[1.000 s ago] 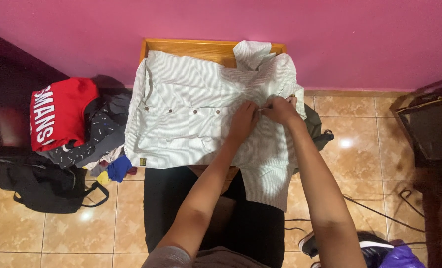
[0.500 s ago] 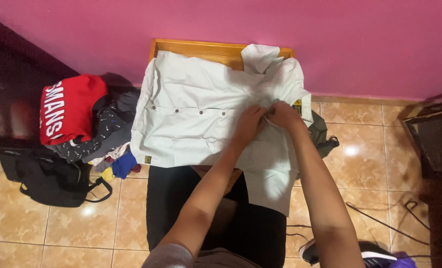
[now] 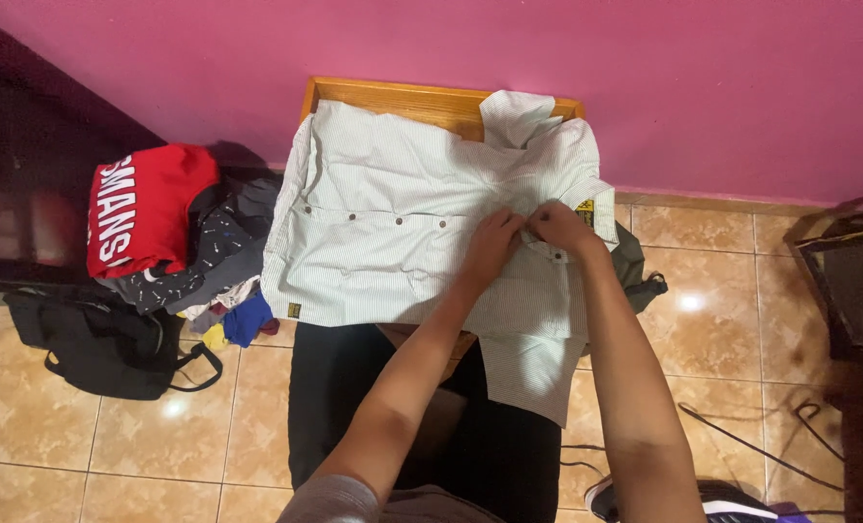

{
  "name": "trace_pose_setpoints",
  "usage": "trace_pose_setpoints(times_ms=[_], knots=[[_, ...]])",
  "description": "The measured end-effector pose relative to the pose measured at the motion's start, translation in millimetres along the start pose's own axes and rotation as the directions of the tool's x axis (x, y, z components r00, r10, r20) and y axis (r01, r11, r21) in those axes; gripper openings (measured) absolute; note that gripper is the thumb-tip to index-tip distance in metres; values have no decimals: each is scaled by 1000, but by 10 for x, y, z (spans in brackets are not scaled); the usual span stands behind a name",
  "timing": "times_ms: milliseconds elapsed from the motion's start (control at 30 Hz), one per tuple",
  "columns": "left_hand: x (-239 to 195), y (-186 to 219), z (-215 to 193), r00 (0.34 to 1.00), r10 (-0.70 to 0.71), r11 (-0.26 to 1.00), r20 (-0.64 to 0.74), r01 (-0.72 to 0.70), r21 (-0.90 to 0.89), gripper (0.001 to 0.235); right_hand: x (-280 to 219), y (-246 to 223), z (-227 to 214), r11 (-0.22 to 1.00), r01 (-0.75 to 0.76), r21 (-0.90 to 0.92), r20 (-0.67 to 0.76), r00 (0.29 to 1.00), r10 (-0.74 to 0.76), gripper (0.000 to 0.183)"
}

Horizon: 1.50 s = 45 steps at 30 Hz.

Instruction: The person lays a light-colored, striped button-up shirt on a small wooden table. They button the shirt from bottom to top, then fold the sleeves and body of the shirt into a compact bundle.

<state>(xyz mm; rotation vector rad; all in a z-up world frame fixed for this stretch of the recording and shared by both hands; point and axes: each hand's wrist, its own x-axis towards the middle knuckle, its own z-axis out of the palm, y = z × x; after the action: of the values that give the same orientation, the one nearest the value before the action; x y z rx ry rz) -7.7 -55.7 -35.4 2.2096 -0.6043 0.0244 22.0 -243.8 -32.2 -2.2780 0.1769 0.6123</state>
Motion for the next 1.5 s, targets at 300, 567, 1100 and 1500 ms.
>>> trace_pose_setpoints(times_ms=[300, 567, 1100, 1500], knots=[[10, -1, 18, 995, -86, 995, 56, 89, -54, 6, -447, -594, -205, 999, -18, 35, -7, 1000, 18, 32], [-1, 65, -82, 990, -117, 988, 73, 124, -97, 8, -476, -655, -202, 1000, 18, -23, -12, 1000, -18, 32], [35, 130, -102, 981, -183, 975, 57, 189, -116, 14, -592, -522, 146, 824, 45, -565, -256, 940, -226, 23], [36, 27, 17, 986, -166, 982, 12, 166, -94, 14, -678, -532, 230, 971, 96, -218, -476, 858, -192, 16]])
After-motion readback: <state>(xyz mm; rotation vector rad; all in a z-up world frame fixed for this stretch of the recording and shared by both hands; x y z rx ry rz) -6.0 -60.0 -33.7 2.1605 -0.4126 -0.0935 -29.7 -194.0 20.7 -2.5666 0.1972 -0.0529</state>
